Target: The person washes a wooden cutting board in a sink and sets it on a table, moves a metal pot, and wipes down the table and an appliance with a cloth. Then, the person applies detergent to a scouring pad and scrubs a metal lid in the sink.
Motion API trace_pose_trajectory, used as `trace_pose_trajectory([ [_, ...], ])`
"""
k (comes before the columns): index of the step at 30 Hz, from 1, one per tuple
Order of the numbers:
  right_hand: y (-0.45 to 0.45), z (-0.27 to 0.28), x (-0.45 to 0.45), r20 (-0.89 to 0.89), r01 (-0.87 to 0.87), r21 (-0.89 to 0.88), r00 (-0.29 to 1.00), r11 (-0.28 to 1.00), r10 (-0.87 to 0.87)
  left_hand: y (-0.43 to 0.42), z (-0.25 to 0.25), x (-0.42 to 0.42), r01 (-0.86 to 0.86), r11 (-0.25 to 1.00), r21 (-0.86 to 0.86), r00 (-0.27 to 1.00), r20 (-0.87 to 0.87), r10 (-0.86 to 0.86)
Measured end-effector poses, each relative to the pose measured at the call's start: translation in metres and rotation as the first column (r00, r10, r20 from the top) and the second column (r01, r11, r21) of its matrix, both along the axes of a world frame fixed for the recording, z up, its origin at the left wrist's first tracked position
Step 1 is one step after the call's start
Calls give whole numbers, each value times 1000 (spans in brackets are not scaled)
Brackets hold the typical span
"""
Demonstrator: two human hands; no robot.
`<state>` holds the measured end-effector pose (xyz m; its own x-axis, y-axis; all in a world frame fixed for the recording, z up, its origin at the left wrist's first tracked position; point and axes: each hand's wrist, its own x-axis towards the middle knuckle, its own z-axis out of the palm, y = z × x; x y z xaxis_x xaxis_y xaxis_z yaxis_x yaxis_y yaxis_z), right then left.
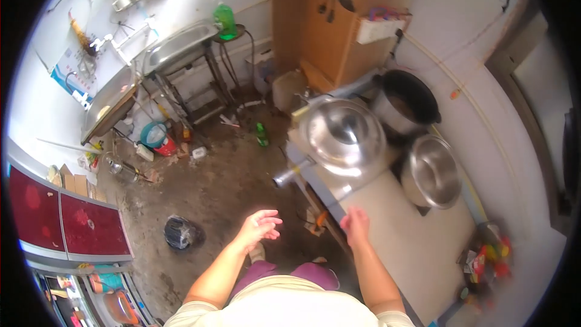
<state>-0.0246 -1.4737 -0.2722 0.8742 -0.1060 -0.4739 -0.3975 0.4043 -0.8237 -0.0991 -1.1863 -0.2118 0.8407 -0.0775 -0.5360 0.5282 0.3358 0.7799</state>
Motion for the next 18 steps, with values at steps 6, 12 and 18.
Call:
trace_pose_trajectory([
  [6,213,53,-20,115,-532,-86,835,843,538,150,10,-16,-184,981,65,976,133,174],
  [12,377,91,-11,203,-842,-24,524,539,827,280,42,-58,-371,908,193,907,285,310],
  [18,486,79,12,218,-941,83,339,329,915,356,14,-86,-592,806,5,771,293,565],
])
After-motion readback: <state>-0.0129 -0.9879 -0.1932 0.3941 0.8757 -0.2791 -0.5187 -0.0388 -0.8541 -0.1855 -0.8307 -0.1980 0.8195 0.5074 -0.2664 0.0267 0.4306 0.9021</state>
